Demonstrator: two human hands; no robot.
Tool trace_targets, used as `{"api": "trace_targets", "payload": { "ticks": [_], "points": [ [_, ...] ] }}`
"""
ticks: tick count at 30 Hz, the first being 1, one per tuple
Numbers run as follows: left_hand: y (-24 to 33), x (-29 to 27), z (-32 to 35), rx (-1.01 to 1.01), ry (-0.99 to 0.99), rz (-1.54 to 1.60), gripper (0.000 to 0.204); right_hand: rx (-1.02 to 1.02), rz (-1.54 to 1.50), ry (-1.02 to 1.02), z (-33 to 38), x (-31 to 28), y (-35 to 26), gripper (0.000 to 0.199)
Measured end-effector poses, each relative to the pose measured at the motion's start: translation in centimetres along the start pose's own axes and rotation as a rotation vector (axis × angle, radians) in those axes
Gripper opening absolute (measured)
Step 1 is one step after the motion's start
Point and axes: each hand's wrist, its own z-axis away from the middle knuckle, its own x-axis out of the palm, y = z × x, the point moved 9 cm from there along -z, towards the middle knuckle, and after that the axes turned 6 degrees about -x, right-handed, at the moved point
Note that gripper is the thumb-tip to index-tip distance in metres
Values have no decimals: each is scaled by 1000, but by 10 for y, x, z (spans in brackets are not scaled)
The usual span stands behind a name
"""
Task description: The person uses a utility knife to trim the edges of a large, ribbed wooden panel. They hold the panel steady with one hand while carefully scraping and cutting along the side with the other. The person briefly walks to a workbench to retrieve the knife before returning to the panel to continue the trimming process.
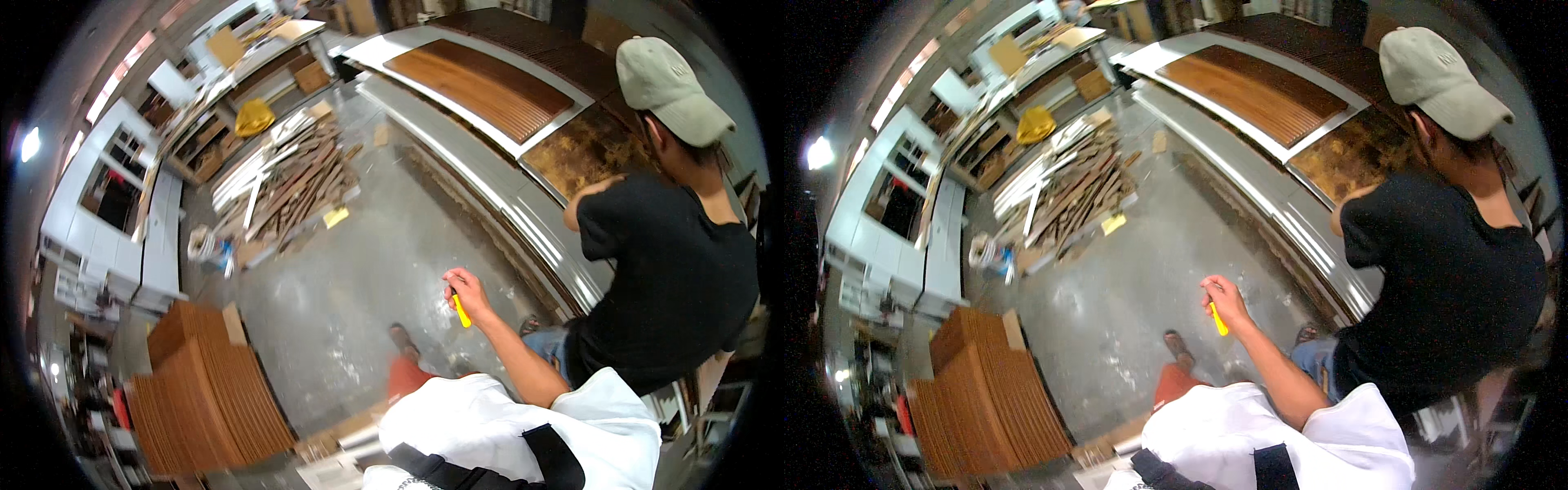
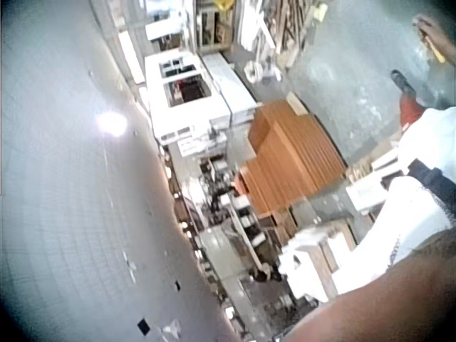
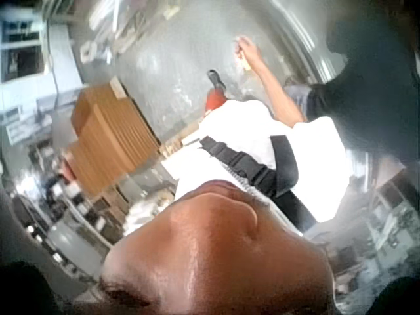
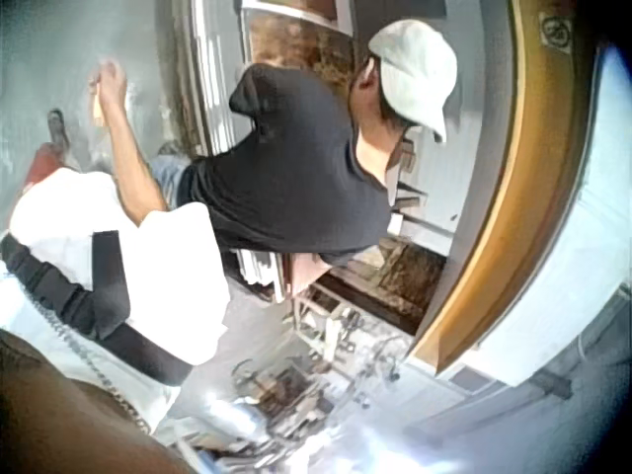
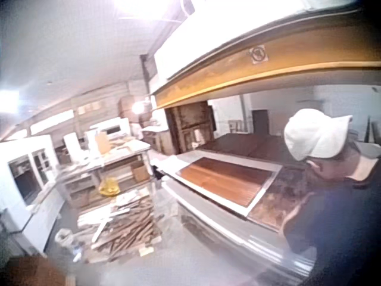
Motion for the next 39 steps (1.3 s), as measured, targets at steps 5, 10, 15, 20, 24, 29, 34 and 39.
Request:
{"api": "trace_targets", "payload": {
  "ticks": [5,10,15,20,24,29,34,39],
  "points": [
    [214,-47,-150,109,-47,-324,37,27,-207,350,-135,-18,17,18],
    [551,-133,-283,198,-45,-410,31,0,-367,514,-225,-3,-25,21],
    [1040,42,-187,1060,-90,-483,35,-307,-386,659,-293,11,-131,18],
    [1226,304,3,1143,-614,-304,34,-657,-366,666,-389,16,-211,21],
    [1267,462,65,1245,-883,-766,46,-814,-387,768,-458,5,-252,21],
    [1286,569,184,1600,-933,-1239,41,-788,-448,1032,-507,-4,-276,32],
    [1292,669,218,2058,-1085,-1555,37,-854,-994,1311,-561,10,-222,42],
    [1258,717,217,2613,-1602,-1449,45,-987,-1191,1497,-637,66,-185,46]
  ]
}}
